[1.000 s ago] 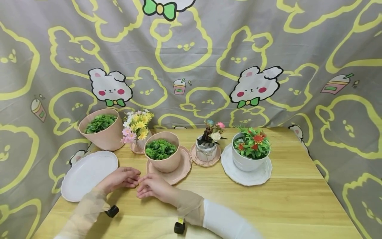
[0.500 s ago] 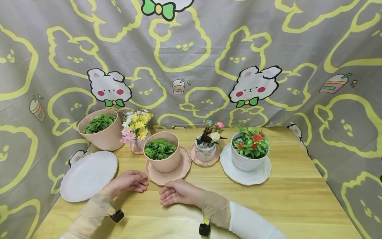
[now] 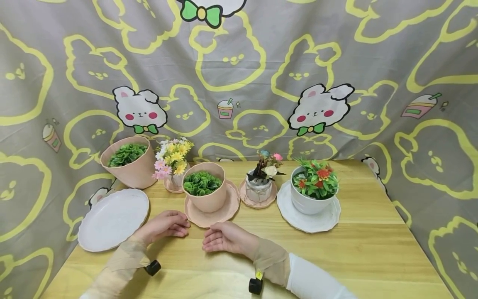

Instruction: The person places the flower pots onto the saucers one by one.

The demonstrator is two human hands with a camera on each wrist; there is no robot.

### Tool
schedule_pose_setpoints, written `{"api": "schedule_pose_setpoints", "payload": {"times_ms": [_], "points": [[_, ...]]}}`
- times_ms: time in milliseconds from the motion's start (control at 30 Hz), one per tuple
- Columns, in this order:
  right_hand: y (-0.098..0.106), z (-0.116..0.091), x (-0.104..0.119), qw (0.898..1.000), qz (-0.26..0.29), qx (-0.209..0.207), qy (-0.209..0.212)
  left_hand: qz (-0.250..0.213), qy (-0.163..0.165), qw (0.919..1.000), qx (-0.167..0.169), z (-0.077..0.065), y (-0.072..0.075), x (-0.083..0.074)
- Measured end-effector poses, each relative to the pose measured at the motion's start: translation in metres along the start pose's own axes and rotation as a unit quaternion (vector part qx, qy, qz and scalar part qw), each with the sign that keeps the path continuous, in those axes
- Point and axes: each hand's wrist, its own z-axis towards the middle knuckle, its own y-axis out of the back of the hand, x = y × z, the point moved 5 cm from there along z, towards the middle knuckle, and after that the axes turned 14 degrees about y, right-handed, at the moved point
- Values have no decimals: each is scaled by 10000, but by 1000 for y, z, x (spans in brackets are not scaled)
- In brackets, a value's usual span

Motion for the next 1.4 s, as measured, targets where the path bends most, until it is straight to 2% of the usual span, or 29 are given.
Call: {"api": "schedule_pose_setpoints", "payload": {"times_ms": [400,733,1000,1200,1400], "points": [[10,14,10,9993,238,-153,234,-264,-98,9993,-257,18,2,-10],[24,28,21,9959,527,-572,468,-436,-178,9983,-354,36,-1,-27],[39,39,35,9911,681,-916,689,-514,-250,9979,-293,51,-2,-40],[46,48,44,9877,640,-1143,850,-597,-205,9977,-253,56,-1,-49],[49,51,46,9861,687,-1241,867,-585,-144,9977,-307,57,-1,-50]]}}
